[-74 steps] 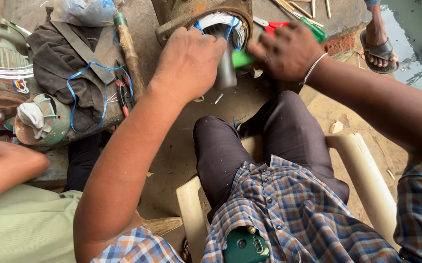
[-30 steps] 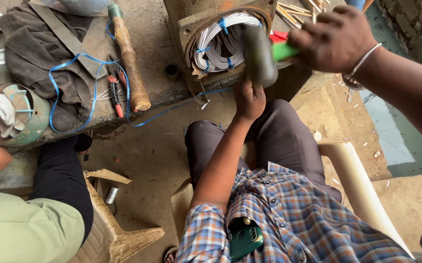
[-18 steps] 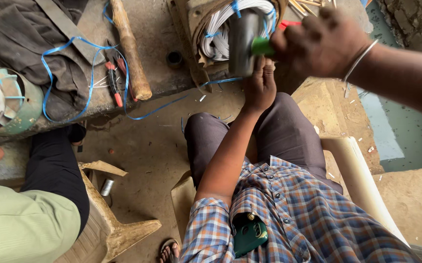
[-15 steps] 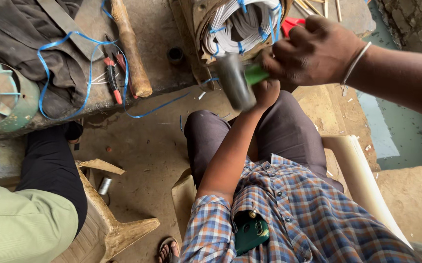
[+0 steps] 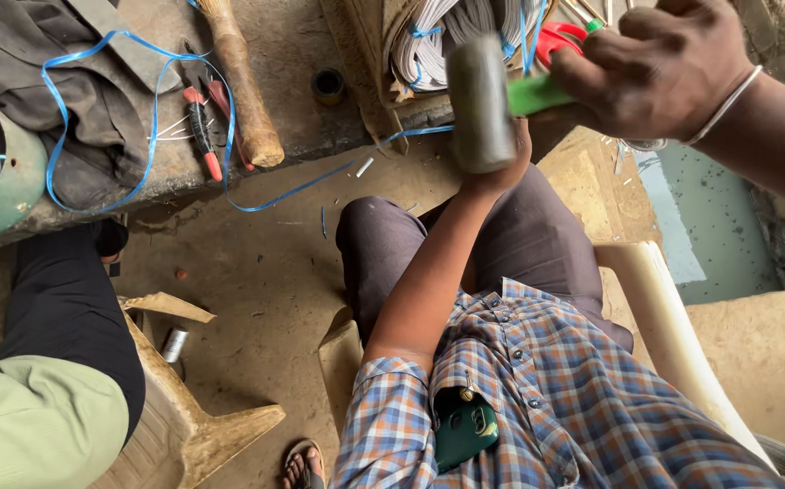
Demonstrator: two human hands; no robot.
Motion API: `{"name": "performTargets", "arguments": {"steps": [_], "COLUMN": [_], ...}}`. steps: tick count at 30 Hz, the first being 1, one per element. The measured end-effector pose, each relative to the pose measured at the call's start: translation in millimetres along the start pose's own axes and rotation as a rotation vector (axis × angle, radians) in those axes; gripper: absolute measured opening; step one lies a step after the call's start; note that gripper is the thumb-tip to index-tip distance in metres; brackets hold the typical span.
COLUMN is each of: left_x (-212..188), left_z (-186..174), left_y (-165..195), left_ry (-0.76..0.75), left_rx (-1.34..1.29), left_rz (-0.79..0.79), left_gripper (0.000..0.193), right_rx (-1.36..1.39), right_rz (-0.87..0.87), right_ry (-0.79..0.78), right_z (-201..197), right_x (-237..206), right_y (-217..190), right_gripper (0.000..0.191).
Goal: The person cuts lengths of blue plastic strapping with scissors, wraps the strapping around a coil of white cable on the workbench, and ties it tight, at times tapping the bundle with a mallet. They repeat the cutting and tying on the same coil to secure it.
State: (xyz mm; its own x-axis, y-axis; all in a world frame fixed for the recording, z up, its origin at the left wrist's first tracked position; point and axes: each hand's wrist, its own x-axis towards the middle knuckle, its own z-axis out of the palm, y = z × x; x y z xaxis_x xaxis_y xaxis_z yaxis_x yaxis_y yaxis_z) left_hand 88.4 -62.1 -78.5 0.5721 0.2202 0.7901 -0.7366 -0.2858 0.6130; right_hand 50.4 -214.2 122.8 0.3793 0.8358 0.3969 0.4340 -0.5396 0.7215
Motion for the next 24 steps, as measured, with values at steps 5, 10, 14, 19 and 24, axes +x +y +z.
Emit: {"name": "performTargets", "arguments": {"steps": [5, 10, 14, 19, 24], "left_x": [14, 26, 25, 23, 30], "left_z": [-10, -8, -8, 0, 0], "left_y": [18, 45, 48, 50, 62], "left_ry": [-0.115, -0.169, -0.200, -0.144, -0.090], "left_rx": [-0.302, -0.481, -0.562, -0.861, -1.210], "left_rz": [-0.075, -0.359, -0.398, -0.599, -0.822], "left_gripper": [0.020, 0.026, 0.027, 0.024, 0.019], "right_rx": [0.161, 0.705, 0.539, 0.846, 0.378], "right_rz": [0.177, 0.374, 0.550, 1.235, 0.912], "right_ry": [-0.098, 0.148, 0.413, 0.193, 0.039], "right_z": [13, 51, 81, 142, 180], "right_x": [-37, -51, -49, -48, -5], "right_y": [6, -9, -36, -2, 15], "right_gripper": [0.039, 0.036, 0.019, 0.032, 0.040]}}
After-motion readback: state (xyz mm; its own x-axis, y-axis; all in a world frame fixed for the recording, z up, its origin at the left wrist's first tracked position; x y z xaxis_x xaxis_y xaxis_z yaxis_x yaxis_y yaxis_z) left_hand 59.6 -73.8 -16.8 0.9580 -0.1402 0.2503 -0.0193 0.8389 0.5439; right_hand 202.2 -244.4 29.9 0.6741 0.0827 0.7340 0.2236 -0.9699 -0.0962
